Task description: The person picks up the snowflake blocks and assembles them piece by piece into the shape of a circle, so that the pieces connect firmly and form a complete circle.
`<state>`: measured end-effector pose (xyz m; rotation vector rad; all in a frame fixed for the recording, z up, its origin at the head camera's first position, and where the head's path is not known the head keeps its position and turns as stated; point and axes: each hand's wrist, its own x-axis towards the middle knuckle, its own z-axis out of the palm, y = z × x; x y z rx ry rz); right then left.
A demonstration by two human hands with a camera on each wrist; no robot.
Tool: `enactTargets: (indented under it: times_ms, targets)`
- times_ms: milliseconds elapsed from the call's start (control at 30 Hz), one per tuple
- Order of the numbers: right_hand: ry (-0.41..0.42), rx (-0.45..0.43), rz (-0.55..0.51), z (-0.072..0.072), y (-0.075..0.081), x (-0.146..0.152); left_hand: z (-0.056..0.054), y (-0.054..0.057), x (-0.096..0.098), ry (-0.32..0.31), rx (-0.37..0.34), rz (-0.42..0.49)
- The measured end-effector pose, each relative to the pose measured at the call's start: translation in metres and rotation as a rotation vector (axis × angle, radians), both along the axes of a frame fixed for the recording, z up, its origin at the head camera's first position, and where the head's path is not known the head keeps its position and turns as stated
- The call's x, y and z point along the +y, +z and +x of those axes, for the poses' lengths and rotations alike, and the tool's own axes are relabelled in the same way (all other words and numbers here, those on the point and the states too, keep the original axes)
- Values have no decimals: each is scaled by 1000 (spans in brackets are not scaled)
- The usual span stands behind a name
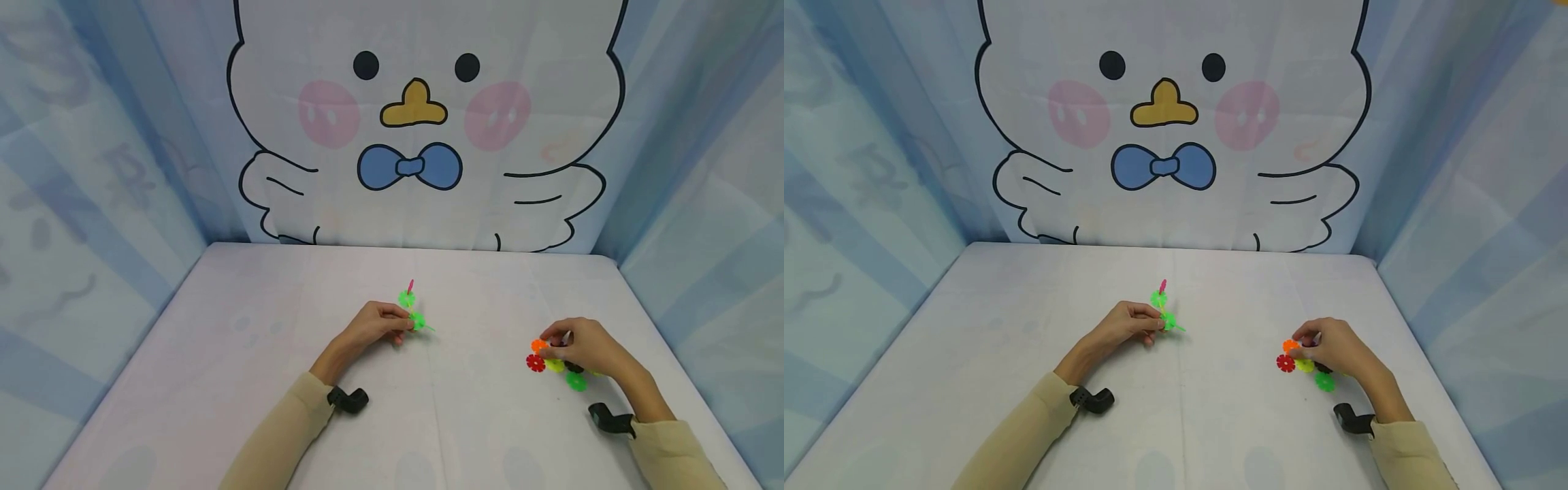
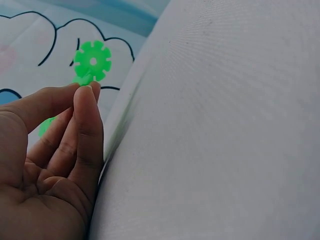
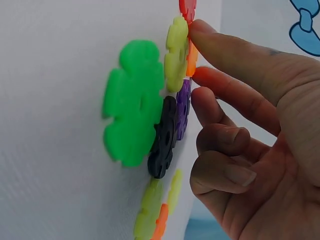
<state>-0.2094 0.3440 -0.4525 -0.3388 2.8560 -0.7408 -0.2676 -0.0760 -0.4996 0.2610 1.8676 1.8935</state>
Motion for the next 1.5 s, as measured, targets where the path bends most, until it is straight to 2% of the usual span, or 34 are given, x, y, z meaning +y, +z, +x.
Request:
enactTargets:
  times_ms: [600,1067,1267,1500]
  targets:
    - [-13,29,17,-1,-4,-2,1,0,0,-2,8,8]
    - [59,48,20,1,7,-9,0,-1,-1,-4,8,-9]
    - [67,26,-77,-6,9,-22,0,-1,0,1,5,-15]
    - [69,-87,-255,-17,0,-56,1,1,-1,4,5,-16]
